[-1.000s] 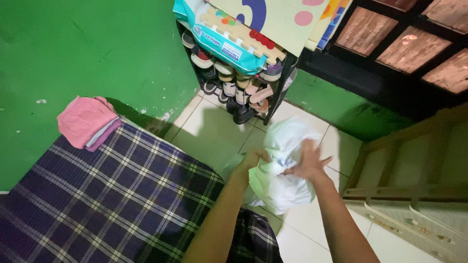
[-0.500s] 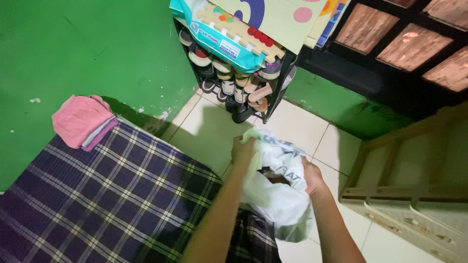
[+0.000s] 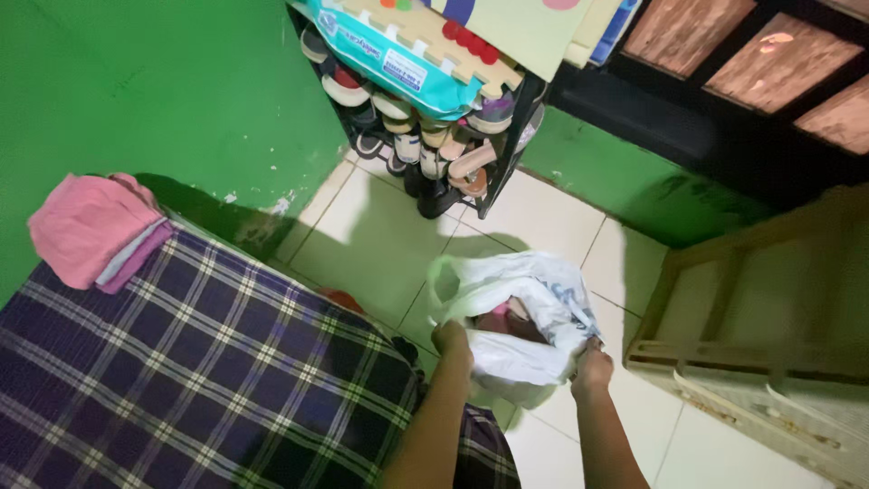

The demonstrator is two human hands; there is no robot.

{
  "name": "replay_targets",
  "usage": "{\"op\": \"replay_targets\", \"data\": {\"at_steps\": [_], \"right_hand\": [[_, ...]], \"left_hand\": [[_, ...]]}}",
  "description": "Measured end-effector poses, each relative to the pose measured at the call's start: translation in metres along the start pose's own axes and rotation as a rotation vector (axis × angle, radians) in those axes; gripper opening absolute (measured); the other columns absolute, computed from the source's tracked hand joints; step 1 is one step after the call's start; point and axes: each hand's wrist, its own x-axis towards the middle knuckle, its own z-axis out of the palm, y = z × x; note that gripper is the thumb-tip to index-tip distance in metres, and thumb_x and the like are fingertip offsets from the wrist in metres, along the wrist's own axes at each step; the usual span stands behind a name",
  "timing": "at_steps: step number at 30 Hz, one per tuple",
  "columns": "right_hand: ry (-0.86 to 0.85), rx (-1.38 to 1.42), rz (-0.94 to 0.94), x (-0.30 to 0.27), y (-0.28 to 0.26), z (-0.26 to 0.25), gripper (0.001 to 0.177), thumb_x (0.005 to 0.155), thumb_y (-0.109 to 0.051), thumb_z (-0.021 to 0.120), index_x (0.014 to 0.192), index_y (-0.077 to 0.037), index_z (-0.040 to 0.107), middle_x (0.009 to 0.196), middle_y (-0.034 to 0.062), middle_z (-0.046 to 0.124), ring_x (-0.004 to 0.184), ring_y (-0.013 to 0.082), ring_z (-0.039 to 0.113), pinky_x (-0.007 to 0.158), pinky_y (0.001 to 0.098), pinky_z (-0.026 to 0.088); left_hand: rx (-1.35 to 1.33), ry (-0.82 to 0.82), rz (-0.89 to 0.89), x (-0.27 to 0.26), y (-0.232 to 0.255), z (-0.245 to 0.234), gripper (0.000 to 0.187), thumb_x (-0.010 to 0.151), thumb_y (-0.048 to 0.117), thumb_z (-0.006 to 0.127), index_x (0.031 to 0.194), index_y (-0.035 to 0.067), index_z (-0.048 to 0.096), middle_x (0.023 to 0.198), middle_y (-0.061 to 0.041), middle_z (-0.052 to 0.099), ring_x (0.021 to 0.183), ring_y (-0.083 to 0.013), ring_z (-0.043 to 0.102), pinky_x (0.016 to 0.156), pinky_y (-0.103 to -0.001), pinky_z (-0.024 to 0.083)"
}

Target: The person folds several pairs of underwear by laying them flat, folding the sides and bottom inward, and rolling them into bundles.

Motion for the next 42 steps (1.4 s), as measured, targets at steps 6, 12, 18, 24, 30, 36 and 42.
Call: {"op": "replay_targets", "data": {"at_steps": [6, 12, 18, 24, 30, 36, 42], "right_hand": [[0.301, -0.919, -1.254, -0.042, 0.012, 0.057, 0.056, 0.071, -0.009, 0.076, 0.122, 0.004, 0.057, 0.121, 0.0229, 0.058, 0.107, 0.0462, 0.059, 0.095, 0.0499, 0.047], [-0.44, -1.492, -0.781, -0.018, 0.02, 0.092, 0.04, 0.088, -0.032, 0.072, 0.125, -0.017, 0.07, 0.107, 0.0203, 0.074, 0.109, 0.034, 0.067, 0.108, 0.0404, 0.049], [-0.616, -1.934, 0.117, 0.005, 0.02, 0.046, 0.045, 0.093, -0.04, 0.062, 0.137, -0.029, 0.062, 0.135, 0.0131, 0.06, 0.129, 0.0311, 0.054, 0.114, 0.0462, 0.044], [-0.321, -1.762, -0.433, 0.026, 0.066, 0.051, 0.052, 0.098, -0.048, 0.052, 0.149, -0.041, 0.055, 0.163, 0.0059, 0.047, 0.149, 0.0282, 0.042, 0.12, 0.052, 0.038], [-0.685, -1.926, -0.419, 0.05, 0.116, 0.042, 0.043, 0.096, -0.048, 0.056, 0.137, -0.038, 0.063, 0.166, 0.0016, 0.034, 0.159, 0.0382, 0.009, 0.126, 0.0533, 0.02], [-0.534, -1.719, -0.256, 0.063, 0.134, 0.024, 0.074, 0.098, -0.064, 0.055, 0.153, -0.018, 0.038, 0.166, 0.0176, 0.012, 0.152, 0.0413, 0.0, 0.121, 0.0545, 0.008], [-0.478, -1.077, -0.286, 0.041, 0.102, 0.038, 0.049, 0.1, -0.035, 0.06, 0.138, -0.006, 0.068, 0.128, 0.019, 0.072, 0.115, 0.0311, 0.063, 0.103, 0.0431, 0.05]], "left_hand": [[0.692, -0.088, 0.279, -0.003, 0.005, 0.005, 0.04, 0.095, 0.025, 0.051, 0.105, -0.008, 0.072, 0.105, -0.026, 0.074, 0.092, -0.0385, 0.074, 0.083, -0.047, 0.059], [0.846, 0.064, 0.249, -0.045, 0.047, -0.009, 0.041, 0.094, 0.031, 0.059, 0.107, -0.005, 0.073, 0.108, -0.029, 0.072, 0.098, -0.0436, 0.071, 0.088, -0.05, 0.057], [0.83, 0.319, 0.132, -0.071, 0.082, -0.017, 0.055, 0.096, 0.036, 0.059, 0.139, 0.003, 0.048, 0.126, -0.026, 0.067, 0.111, -0.0434, 0.069, 0.095, -0.052, 0.056], [0.955, 0.198, 0.493, -0.119, 0.091, -0.022, 0.057, 0.104, 0.038, 0.049, 0.151, 0.008, 0.036, 0.15, -0.023, 0.044, 0.136, -0.0375, 0.046, 0.11, -0.05, 0.042], [1.78, -0.518, 0.731, -0.099, 0.038, -0.026, 0.057, 0.1, 0.038, 0.034, 0.154, 0.023, 0.037, 0.163, -0.012, 0.025, 0.146, -0.0357, 0.03, 0.121, -0.066, 0.007], [2.209, -0.6, 0.457, -0.1, 0.049, -0.043, 0.061, 0.108, 0.055, 0.038, 0.144, 0.01, 0.058, 0.149, -0.017, 0.056, 0.14, -0.0382, 0.048, 0.125, -0.07, -0.003], [1.81, -0.432, 0.737, -0.109, 0.056, -0.03, 0.045, 0.099, 0.04, 0.062, 0.131, 0.008, 0.065, 0.135, -0.016, 0.061, 0.132, -0.0364, 0.052, 0.117, -0.064, 0.026]]}}
